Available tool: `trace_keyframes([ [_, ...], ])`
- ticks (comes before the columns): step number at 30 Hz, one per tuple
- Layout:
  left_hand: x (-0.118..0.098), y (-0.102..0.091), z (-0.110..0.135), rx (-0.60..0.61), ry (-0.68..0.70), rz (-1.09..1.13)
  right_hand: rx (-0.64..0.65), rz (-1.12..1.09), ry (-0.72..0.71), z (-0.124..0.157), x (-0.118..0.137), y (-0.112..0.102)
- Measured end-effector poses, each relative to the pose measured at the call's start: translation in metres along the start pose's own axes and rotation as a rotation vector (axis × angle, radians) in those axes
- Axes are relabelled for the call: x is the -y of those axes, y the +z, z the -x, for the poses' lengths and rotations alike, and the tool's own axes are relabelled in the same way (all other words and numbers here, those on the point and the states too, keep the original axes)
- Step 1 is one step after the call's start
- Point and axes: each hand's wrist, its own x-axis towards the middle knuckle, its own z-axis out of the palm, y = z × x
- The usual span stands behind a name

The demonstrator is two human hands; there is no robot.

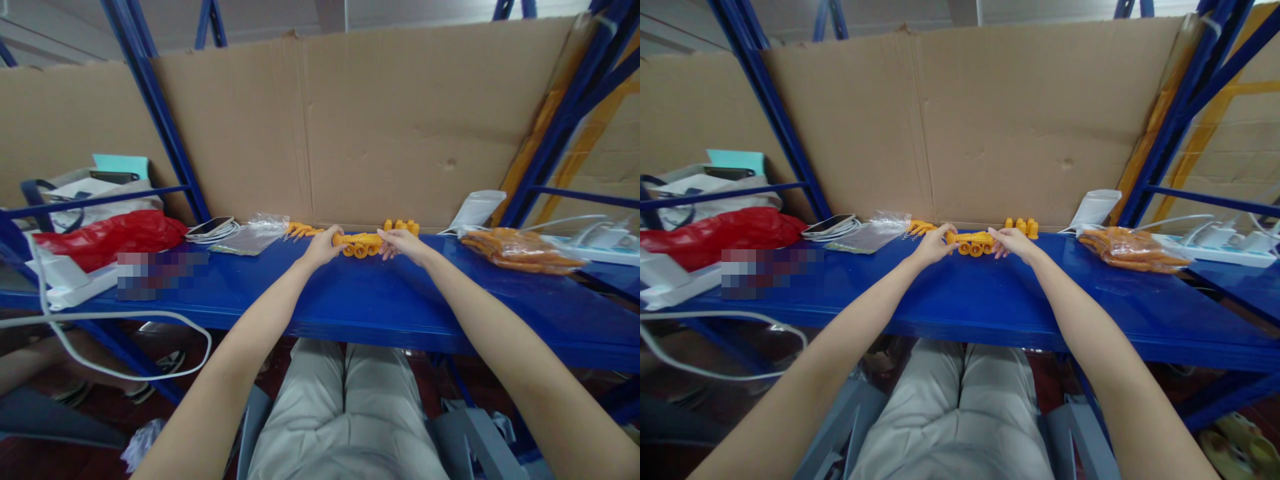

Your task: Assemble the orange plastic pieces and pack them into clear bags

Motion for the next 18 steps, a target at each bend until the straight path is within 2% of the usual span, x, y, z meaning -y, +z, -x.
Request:
trace_keyframes([
  [3,0.001,0.001,0.0,-0.014,0.002,0.017,-0.021,0.02,-0.04,-0.001,-0.004,0.0],
  [7,0.002,0.0,0.0,-0.005,-0.004,0.018,0.028,0.039,-0.13,-0.005,-0.013,0.0],
  [18,-0.006,-0.003,0.002,0.022,-0.019,-0.001,0.072,0.054,-0.082,-0.005,-0.011,0.001],
])
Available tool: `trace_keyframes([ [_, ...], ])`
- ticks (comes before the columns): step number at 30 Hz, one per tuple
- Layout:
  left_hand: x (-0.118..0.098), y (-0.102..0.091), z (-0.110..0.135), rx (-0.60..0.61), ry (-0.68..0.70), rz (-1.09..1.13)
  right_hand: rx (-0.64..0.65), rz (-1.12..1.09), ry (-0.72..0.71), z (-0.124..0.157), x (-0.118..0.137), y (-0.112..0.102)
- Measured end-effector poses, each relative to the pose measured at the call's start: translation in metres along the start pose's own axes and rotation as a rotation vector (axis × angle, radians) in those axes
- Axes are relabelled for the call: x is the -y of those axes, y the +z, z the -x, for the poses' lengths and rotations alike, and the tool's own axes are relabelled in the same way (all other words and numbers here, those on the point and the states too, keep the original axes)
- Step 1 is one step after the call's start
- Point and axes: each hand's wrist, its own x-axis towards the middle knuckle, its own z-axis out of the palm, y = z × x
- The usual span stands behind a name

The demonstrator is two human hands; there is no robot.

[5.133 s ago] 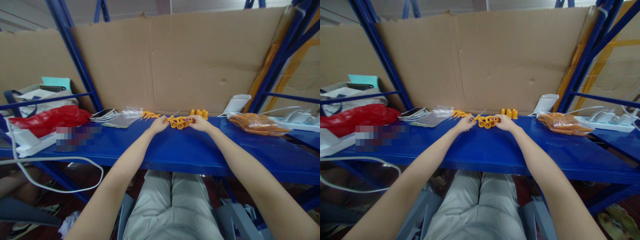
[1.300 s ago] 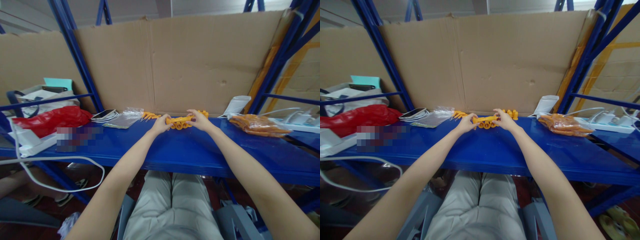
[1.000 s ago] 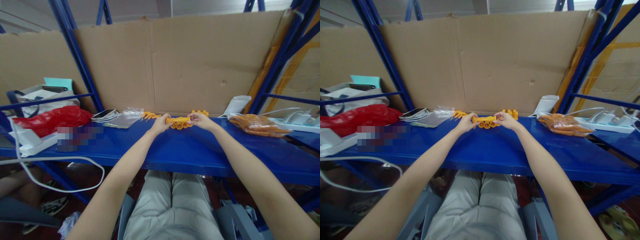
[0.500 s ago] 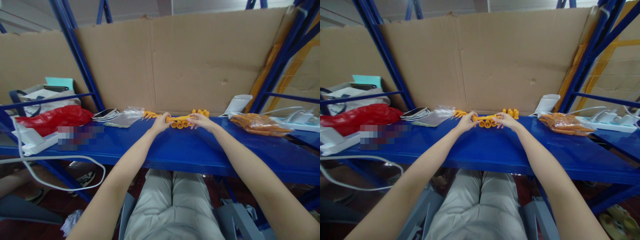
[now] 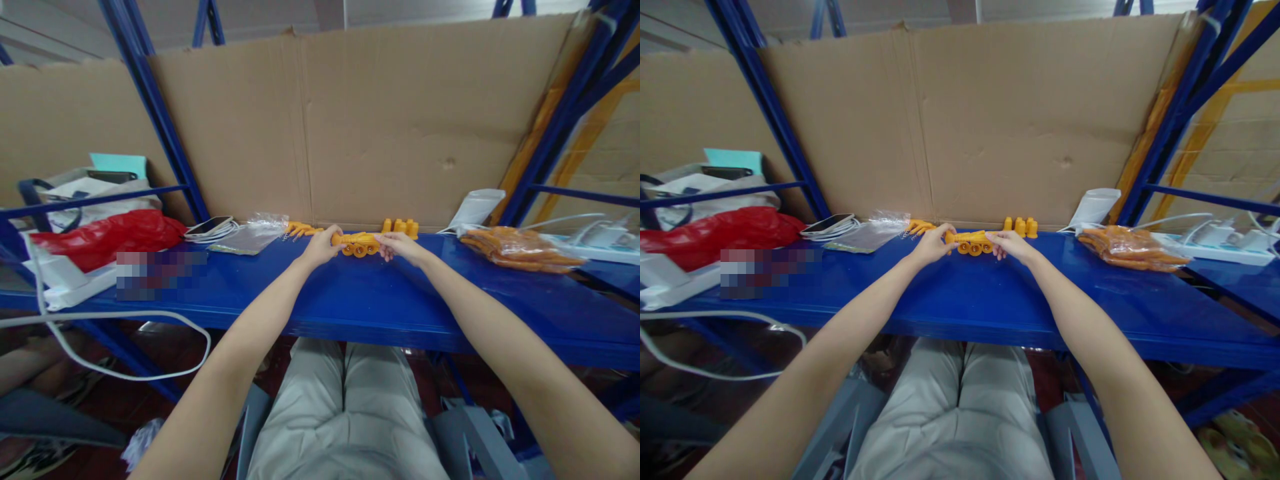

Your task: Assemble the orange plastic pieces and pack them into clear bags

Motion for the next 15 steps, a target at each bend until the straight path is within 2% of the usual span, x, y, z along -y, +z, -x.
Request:
trace_keyframes([
  [8,0.0025,0.0004,-0.0007,0.0,0.006,0.009,-0.046,-0.006,0.079,0.0023,0.0038,0.0017],
  [15,0.0078,0.001,-0.0026,-0.003,0.037,0.021,-0.048,-0.012,-0.03,0.0002,-0.0037,-0.0033],
])
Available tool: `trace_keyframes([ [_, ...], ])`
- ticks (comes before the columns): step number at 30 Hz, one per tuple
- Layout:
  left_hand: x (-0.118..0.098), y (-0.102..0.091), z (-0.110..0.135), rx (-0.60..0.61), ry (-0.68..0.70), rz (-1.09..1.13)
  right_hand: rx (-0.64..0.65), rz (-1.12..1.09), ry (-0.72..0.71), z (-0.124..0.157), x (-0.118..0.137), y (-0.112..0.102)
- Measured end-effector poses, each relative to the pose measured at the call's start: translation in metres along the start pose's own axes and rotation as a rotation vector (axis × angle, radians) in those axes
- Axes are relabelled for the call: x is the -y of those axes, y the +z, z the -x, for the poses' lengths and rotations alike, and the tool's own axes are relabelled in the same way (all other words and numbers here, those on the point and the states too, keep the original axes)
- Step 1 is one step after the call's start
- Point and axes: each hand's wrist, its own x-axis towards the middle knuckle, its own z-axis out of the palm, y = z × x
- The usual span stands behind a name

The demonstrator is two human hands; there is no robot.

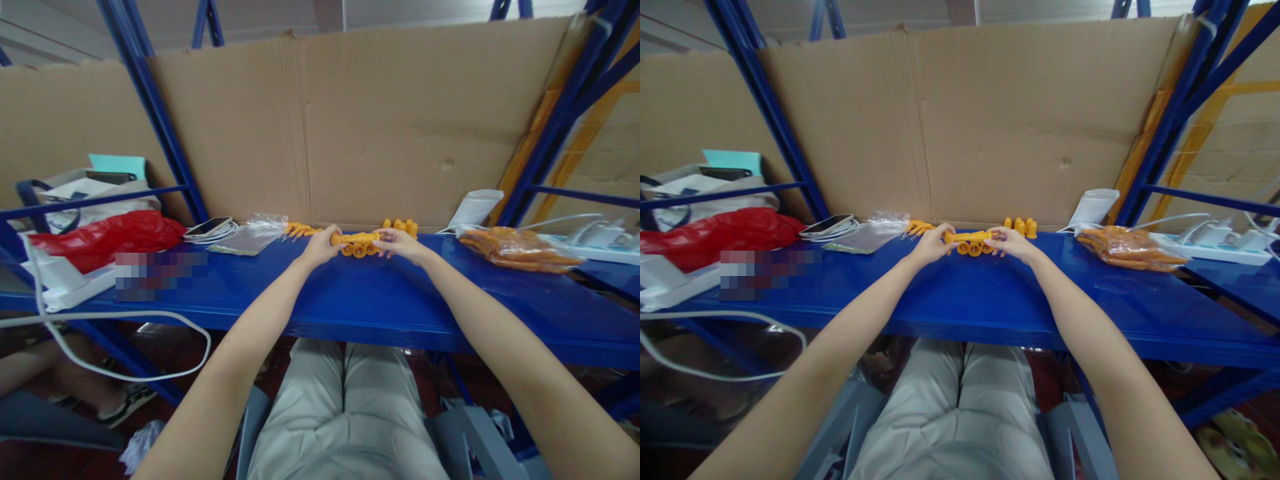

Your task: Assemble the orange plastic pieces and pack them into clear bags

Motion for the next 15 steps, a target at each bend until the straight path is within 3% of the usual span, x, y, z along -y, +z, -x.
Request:
trace_keyframes([
  [15,-0.0033,-0.0006,0.0002,0.009,-0.021,0.019,0.058,0.013,-0.075,0.0003,0.0047,-0.0007],
])
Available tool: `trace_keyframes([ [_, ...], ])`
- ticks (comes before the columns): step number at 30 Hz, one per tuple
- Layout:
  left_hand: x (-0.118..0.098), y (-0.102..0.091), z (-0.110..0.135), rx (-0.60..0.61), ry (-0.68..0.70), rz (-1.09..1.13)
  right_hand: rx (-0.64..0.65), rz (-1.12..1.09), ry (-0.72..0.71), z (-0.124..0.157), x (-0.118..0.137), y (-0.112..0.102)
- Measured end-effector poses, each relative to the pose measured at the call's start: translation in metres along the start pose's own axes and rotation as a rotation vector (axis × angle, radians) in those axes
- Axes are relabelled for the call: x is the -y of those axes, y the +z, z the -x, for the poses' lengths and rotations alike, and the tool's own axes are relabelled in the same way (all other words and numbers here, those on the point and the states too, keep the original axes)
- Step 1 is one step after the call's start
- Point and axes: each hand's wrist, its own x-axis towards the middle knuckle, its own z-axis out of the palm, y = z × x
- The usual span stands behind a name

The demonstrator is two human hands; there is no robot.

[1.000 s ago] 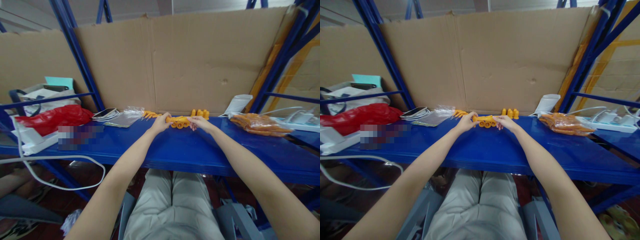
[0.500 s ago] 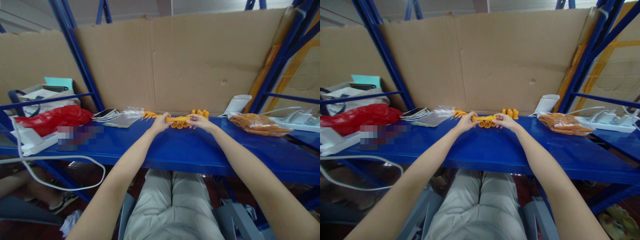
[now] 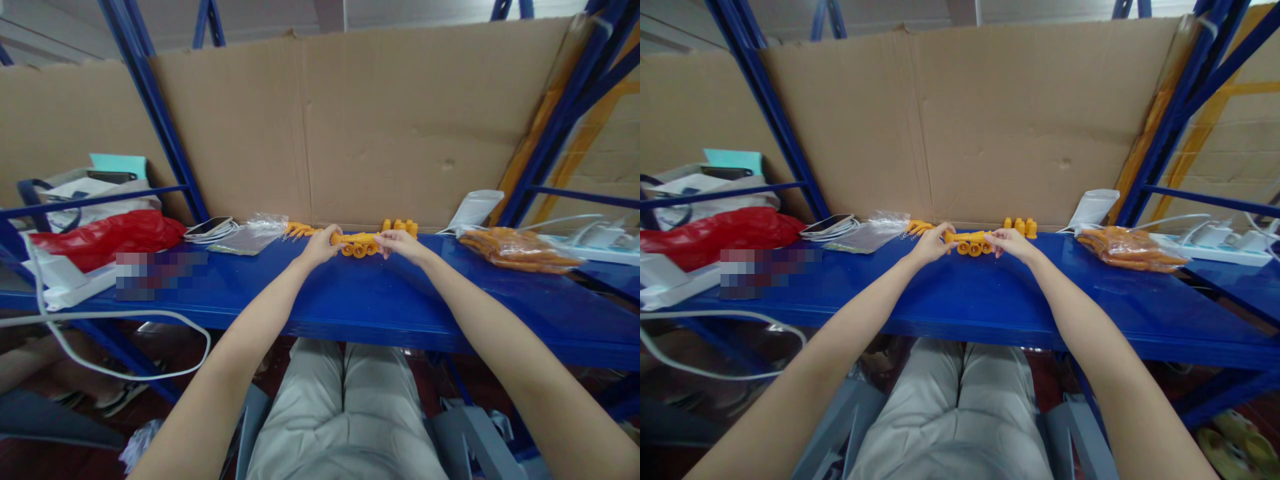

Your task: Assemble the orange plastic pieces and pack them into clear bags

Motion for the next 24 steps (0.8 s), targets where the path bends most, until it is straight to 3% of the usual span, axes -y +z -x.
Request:
trace_keyframes([
  [5,-0.007,-0.002,0.001,-0.048,0.072,-0.089,-0.018,0.024,0.078,0.0,-0.001,0.001],
  [11,-0.013,-0.003,0.002,-0.111,0.184,-0.21,-0.03,-0.117,0.172,-0.003,-0.001,0.011],
  [17,-0.009,0.0,0.001,-0.11,0.18,-0.195,0.025,-0.128,0.336,-0.002,0.004,0.011],
  [24,0.0,-0.001,0.0,-0.094,0.086,-0.104,-0.074,-0.167,0.186,0.005,0.009,0.005],
])
